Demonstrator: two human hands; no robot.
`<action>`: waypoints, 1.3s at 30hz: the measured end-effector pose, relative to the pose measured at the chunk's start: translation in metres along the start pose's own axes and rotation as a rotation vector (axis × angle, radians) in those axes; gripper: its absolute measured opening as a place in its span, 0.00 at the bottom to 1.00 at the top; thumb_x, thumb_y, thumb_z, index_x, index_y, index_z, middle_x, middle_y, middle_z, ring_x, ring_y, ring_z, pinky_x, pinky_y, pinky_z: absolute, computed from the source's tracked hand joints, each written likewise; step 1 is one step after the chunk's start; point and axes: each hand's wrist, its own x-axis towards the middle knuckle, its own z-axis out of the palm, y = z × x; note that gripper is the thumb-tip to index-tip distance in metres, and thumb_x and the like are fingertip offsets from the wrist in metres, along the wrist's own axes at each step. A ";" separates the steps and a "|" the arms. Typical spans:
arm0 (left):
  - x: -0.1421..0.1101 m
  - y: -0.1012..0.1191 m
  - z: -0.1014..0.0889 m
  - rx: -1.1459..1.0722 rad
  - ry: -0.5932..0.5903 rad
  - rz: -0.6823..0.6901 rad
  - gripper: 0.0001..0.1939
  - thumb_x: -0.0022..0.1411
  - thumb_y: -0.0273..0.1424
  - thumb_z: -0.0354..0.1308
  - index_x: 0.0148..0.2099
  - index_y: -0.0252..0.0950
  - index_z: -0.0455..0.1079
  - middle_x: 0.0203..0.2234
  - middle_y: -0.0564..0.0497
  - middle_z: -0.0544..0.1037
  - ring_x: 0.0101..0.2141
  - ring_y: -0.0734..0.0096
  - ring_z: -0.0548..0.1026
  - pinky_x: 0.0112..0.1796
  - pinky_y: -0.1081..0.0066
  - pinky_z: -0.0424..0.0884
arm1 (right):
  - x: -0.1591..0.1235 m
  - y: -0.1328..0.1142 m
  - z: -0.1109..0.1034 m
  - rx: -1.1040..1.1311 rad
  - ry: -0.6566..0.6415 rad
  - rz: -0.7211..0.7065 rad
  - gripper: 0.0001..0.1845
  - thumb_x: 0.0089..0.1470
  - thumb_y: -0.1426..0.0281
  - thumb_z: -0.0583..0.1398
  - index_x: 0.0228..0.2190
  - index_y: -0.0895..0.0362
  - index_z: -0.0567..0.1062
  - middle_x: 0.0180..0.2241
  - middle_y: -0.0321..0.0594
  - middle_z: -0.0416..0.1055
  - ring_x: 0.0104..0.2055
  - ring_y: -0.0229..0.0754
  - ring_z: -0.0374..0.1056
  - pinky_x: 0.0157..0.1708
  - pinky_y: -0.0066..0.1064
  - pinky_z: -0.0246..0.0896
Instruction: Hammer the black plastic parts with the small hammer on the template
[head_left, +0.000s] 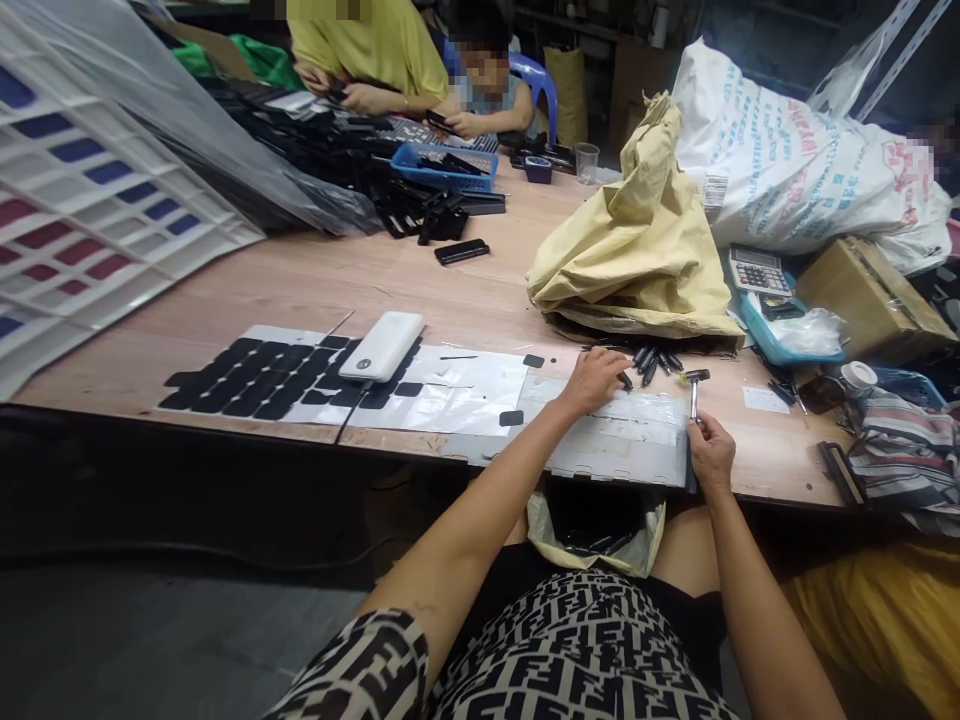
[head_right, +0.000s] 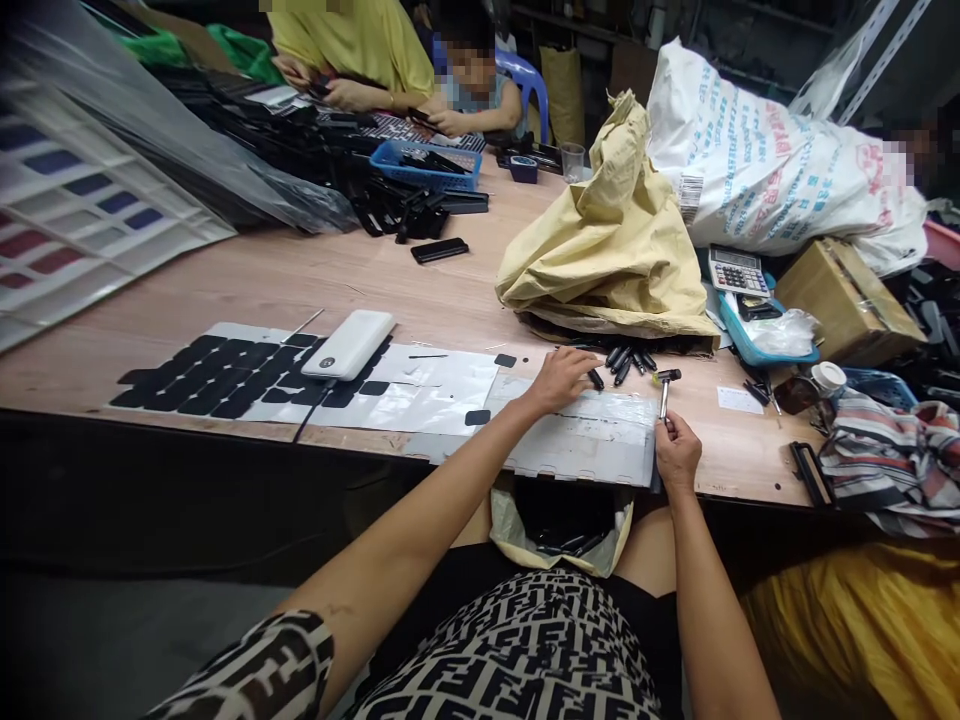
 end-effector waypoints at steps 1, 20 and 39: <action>0.009 -0.005 0.002 0.016 -0.037 0.004 0.21 0.61 0.26 0.59 0.56 0.44 0.73 0.52 0.48 0.75 0.53 0.55 0.64 0.52 0.55 0.60 | 0.000 0.000 0.000 -0.001 -0.005 -0.002 0.26 0.49 0.57 0.60 0.43 0.62 0.81 0.23 0.33 0.64 0.24 0.35 0.58 0.28 0.27 0.57; -0.021 0.008 0.043 -0.293 0.023 -0.102 0.09 0.57 0.32 0.64 0.41 0.38 0.77 0.36 0.49 0.76 0.44 0.60 0.67 0.48 0.61 0.63 | -0.002 -0.005 -0.003 -0.001 -0.020 0.003 0.27 0.50 0.57 0.60 0.45 0.63 0.81 0.24 0.34 0.66 0.25 0.35 0.58 0.29 0.27 0.58; -0.016 0.008 0.042 -0.290 0.025 -0.112 0.06 0.54 0.30 0.66 0.36 0.39 0.80 0.31 0.49 0.76 0.42 0.61 0.67 0.47 0.60 0.64 | -0.054 -0.025 -0.004 -0.348 -0.112 -0.562 0.17 0.58 0.66 0.56 0.44 0.57 0.79 0.30 0.42 0.75 0.30 0.43 0.69 0.36 0.34 0.67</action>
